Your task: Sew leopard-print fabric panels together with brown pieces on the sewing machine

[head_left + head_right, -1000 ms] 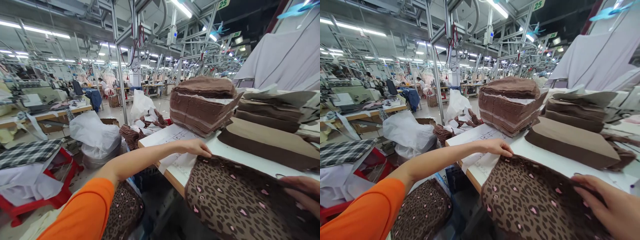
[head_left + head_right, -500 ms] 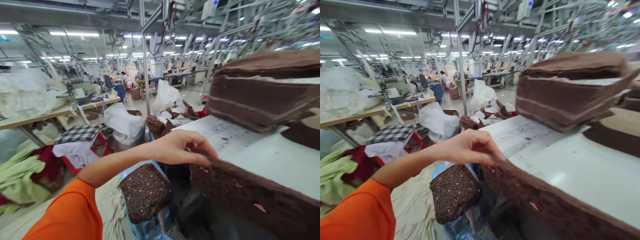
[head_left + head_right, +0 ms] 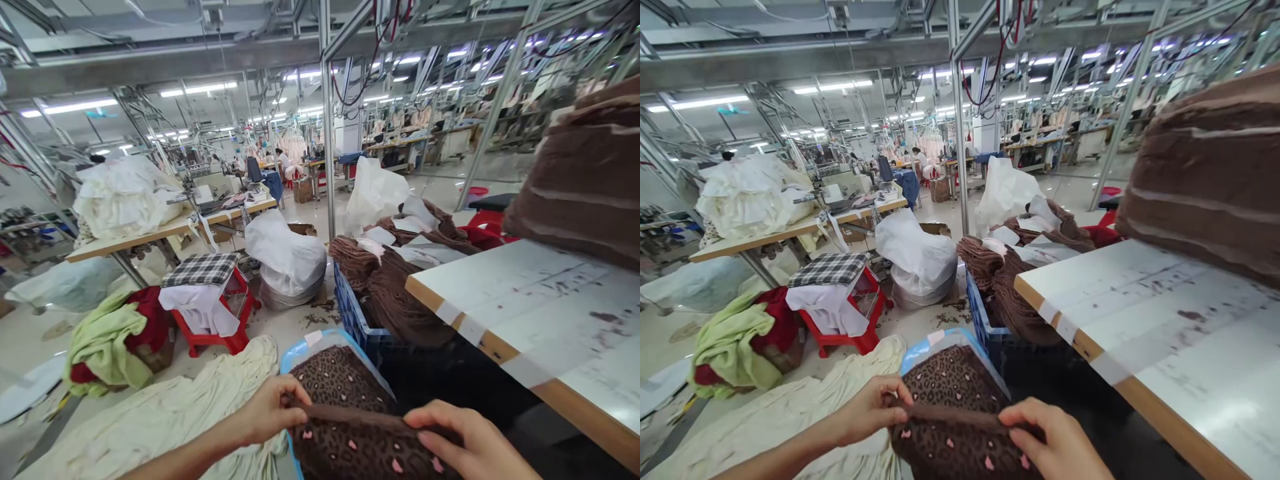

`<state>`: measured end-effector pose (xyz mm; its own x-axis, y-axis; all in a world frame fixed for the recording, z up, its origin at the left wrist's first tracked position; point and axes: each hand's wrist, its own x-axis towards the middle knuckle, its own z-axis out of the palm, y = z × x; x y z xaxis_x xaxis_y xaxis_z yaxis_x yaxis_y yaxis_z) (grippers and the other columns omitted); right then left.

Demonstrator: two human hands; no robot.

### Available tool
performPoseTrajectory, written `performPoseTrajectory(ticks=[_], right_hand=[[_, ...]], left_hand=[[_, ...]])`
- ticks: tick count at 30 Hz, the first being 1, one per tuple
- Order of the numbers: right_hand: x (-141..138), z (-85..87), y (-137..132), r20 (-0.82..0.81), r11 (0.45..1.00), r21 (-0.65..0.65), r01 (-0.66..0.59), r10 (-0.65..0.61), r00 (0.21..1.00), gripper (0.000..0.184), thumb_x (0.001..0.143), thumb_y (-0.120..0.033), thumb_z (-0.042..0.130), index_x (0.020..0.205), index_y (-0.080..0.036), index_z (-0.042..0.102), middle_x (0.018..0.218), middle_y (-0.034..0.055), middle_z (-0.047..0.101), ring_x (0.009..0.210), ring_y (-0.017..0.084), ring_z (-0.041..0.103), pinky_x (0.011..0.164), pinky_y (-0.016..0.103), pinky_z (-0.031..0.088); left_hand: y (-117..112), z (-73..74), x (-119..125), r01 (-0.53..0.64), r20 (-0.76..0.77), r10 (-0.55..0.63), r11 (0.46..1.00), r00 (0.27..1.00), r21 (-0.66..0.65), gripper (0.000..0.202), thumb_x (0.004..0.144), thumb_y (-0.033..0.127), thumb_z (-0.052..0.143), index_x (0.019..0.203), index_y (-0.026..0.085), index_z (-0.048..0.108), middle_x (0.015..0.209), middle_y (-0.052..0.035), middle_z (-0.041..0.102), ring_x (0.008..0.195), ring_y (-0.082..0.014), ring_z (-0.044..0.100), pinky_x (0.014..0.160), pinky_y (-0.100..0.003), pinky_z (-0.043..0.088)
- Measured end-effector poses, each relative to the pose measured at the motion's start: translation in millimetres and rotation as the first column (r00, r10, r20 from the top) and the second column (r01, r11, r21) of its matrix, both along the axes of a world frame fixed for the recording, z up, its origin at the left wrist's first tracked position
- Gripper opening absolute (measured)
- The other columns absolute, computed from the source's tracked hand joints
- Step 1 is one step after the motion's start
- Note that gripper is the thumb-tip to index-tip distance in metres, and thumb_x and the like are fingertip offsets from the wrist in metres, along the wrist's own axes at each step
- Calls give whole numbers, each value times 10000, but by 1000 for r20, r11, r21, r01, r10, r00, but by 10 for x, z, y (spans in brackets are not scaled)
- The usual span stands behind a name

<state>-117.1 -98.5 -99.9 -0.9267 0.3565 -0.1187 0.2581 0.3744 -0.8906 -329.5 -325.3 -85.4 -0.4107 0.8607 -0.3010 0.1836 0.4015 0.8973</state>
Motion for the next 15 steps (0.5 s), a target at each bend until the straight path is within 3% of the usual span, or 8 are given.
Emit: performPoseTrajectory(ticks=[3, 8, 11, 15], right_hand=[[-491, -155, 72, 9, 999, 16, -37, 37, 999, 119, 878, -239, 550, 884, -127, 589, 814, 15, 574, 620, 116, 533, 638, 278, 479], [-1168, -404, 276, -114, 981, 133, 143, -128, 985, 242, 928, -325, 566, 1090, -146, 548, 1138, 81, 500, 1028, 217, 496, 907, 436, 423], [-1106, -554, 301, -150, 964, 164, 207, -184, 972, 284, 929, -360, 559, 1121, -153, 534, 1194, 91, 465, 1113, 246, 440, 965, 481, 364], [-516, -759, 263, -103, 976, 154, 156, -142, 985, 262, 924, -387, 565, 1033, -149, 570, 1077, 73, 529, 1012, 214, 506, 917, 437, 414]], left_hand=[[-45, -252, -201, -69, 75, 75, 994, 994, -82, 345, 706, 380, 679, 902, 115, 578, 691, 1, 568, 628, -120, 589, 550, -217, 446], [64, -655, -656, -236, -24, 236, 955, 972, -179, 281, 868, 315, 537, 1073, 122, 535, 970, -54, 593, 812, -133, 593, 709, -313, 524], [144, -880, -800, -342, -122, 324, 922, 938, -179, 325, 877, 320, 523, 1146, 138, 516, 1127, -84, 556, 971, -182, 571, 822, -392, 509], [210, -1153, -609, -437, -167, 416, 892, 894, -116, 303, 866, 303, 538, 1126, 147, 537, 1216, -91, 519, 1100, -218, 517, 917, -446, 460]])
